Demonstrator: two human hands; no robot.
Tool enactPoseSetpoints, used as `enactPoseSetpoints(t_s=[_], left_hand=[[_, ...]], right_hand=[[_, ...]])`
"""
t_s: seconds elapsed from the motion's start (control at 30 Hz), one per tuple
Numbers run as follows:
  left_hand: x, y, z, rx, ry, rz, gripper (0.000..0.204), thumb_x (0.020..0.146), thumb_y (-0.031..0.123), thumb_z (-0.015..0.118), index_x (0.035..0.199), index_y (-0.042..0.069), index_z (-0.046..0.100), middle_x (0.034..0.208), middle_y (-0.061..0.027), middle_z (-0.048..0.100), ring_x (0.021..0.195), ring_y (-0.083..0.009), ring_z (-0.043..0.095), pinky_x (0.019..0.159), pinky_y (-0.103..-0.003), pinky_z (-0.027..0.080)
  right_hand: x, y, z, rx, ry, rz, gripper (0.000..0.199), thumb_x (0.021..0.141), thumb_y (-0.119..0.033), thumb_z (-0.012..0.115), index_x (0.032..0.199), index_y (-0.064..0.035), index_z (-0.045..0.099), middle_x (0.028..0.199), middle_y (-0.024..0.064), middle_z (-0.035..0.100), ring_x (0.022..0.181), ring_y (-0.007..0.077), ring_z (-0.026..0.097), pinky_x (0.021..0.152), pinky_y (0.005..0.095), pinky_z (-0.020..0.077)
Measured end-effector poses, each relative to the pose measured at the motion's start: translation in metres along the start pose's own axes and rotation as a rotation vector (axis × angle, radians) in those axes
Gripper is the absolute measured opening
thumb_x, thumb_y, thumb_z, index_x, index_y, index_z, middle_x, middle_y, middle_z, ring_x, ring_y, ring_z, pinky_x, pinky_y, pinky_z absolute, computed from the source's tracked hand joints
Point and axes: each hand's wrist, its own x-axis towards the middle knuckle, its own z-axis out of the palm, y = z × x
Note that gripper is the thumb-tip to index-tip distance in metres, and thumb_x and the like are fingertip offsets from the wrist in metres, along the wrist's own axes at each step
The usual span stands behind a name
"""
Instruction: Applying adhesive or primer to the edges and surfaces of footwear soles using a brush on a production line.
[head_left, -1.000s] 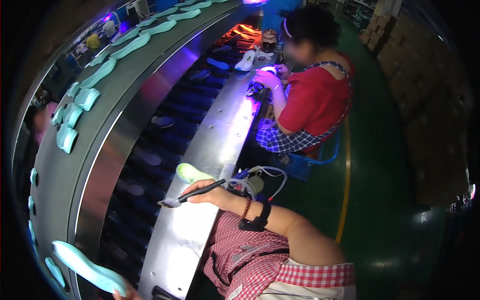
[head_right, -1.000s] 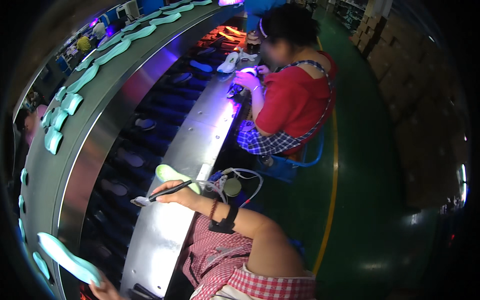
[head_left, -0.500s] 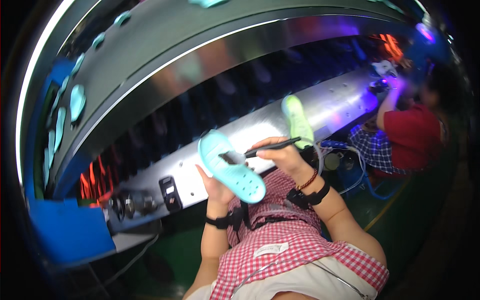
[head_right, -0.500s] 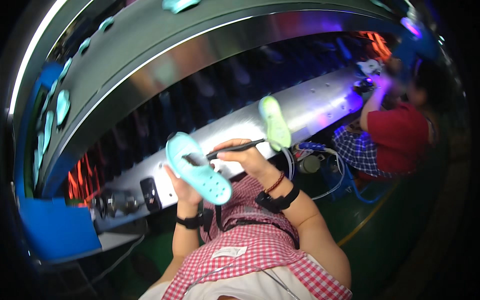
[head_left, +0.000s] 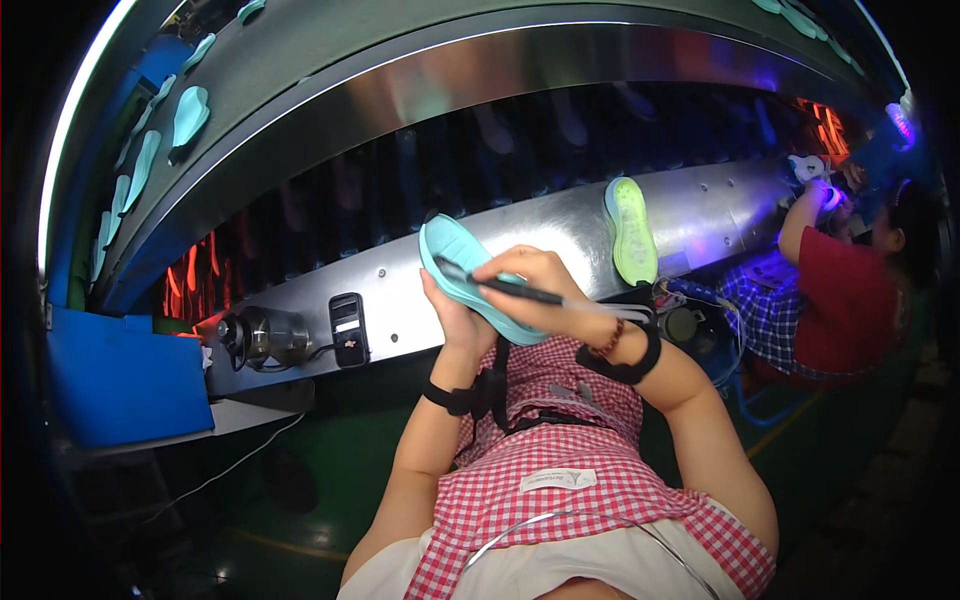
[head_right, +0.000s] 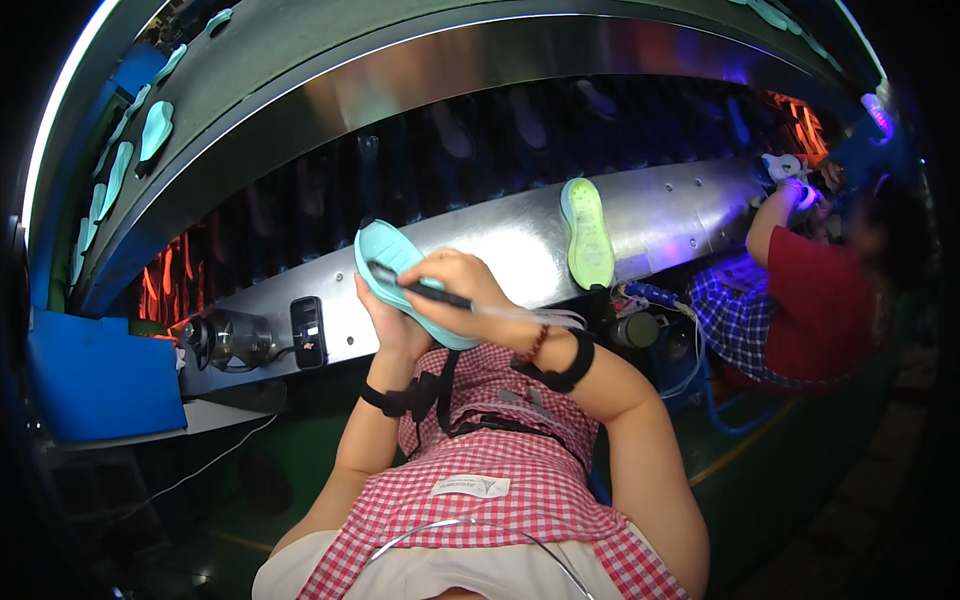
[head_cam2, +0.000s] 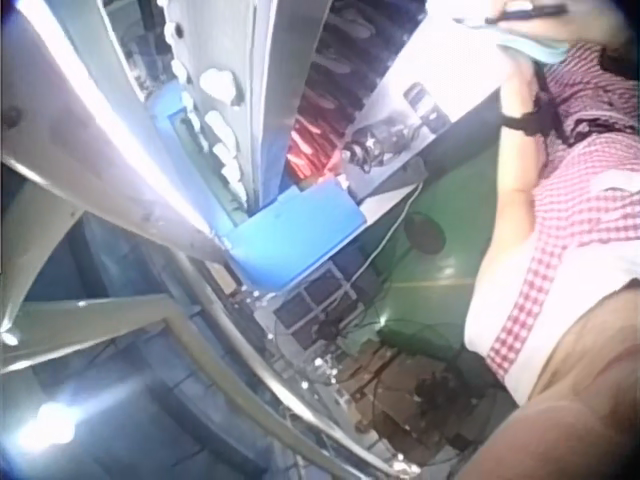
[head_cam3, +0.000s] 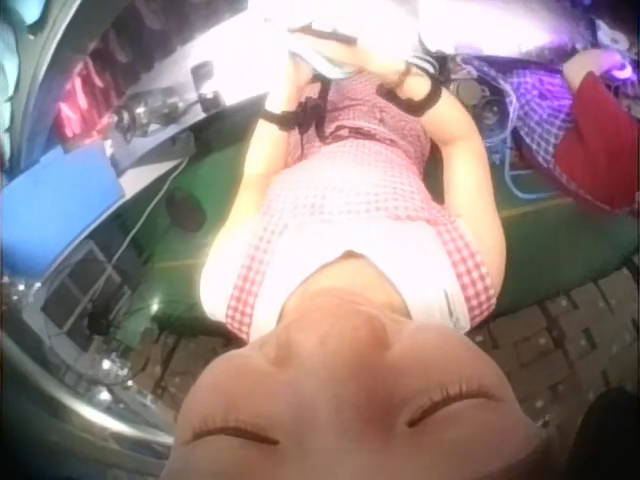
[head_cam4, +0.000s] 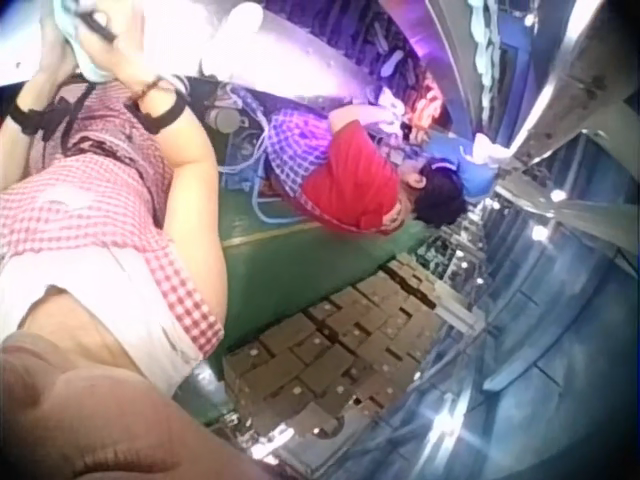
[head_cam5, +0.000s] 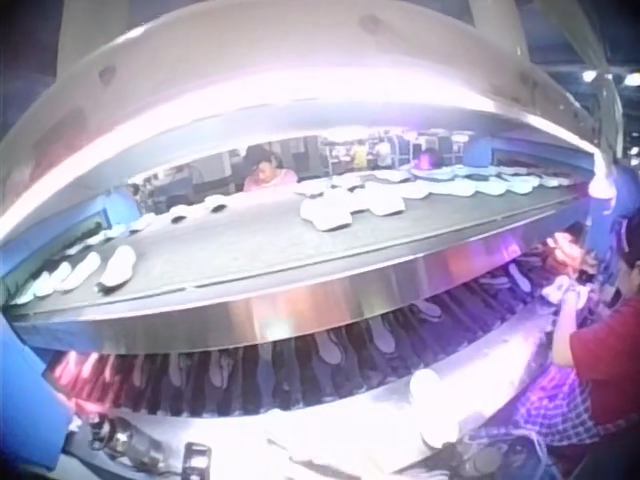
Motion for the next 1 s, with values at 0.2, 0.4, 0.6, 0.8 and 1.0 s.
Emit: enactPoseSetpoints(t_s=[0.2,0.4,0.6,0.8,1.0], left_hand=[[-0.01,0.024,0.001,0.07,-0.047,0.022,0.073,0.083,0.066,0.015,0.12,0.01,0.043,0.106,-0.0115,0.055,0.09,-0.0294,0.057,0.08,-0.046,0.048],[-0.023,0.01,0.033,-0.042,-0.18,-0.087,0.074,0.084,0.066,0.015,0.12,0.009,0.046,0.103,-0.0125,0.057,0.089,-0.0298,0.057,0.079,-0.042,0.048],[-0.023,0.012,0.031,-0.037,-0.124,0.004,0.069,0.087,0.061,0.017,0.12,0.008,0.045,0.106,-0.0119,0.057,0.089,-0.0262,0.057,0.08,-0.038,0.048],[-0.016,0.021,0.031,0.022,-0.154,0.19,0.081,0.08,0.068,0.012,0.113,0.004,0.048,0.09,-0.0168,0.059,0.074,-0.0299,0.058,0.068,-0.04,0.049],[-0.008,0.025,0.038,0.106,0.072,0.398,0.081,0.081,0.069,0.008,0.113,0.007,0.048,0.084,-0.0142,0.06,0.072,-0.0288,0.06,0.064,-0.04,0.051]], right_hand=[[-0.025,-0.018,-0.048,0.032,-0.497,0.197,0.02,0.07,-0.006,0.067,0.089,-0.0019,0.065,0.083,0.011,0.066,0.075,0.019,0.063,0.071,0.0293,0.0491],[-0.004,-0.029,-0.046,0.43,-0.098,0.397,0.021,0.075,-0.007,0.066,0.095,-0.0005,0.064,0.086,0.0079,0.065,0.077,0.0103,0.06,0.069,0.0214,0.0476],[-0.016,-0.038,-0.057,0.571,-0.137,0.344,0.019,0.074,-0.007,0.067,0.092,-0.0011,0.066,0.084,0.0085,0.066,0.076,0.0102,0.06,0.068,0.0222,0.0481],[-0.026,-0.033,-0.061,0.333,-0.313,-0.005,0.023,0.069,-0.005,0.071,0.091,-0.0036,0.066,0.085,0.0101,0.066,0.082,0.0162,0.062,0.075,0.0272,0.0486],[-0.033,-0.023,-0.06,0.334,-0.212,0.072,0.021,0.07,-0.001,0.068,0.091,-0.0021,0.065,0.092,0.0112,0.064,0.086,0.0185,0.061,0.077,0.0278,0.0488]])
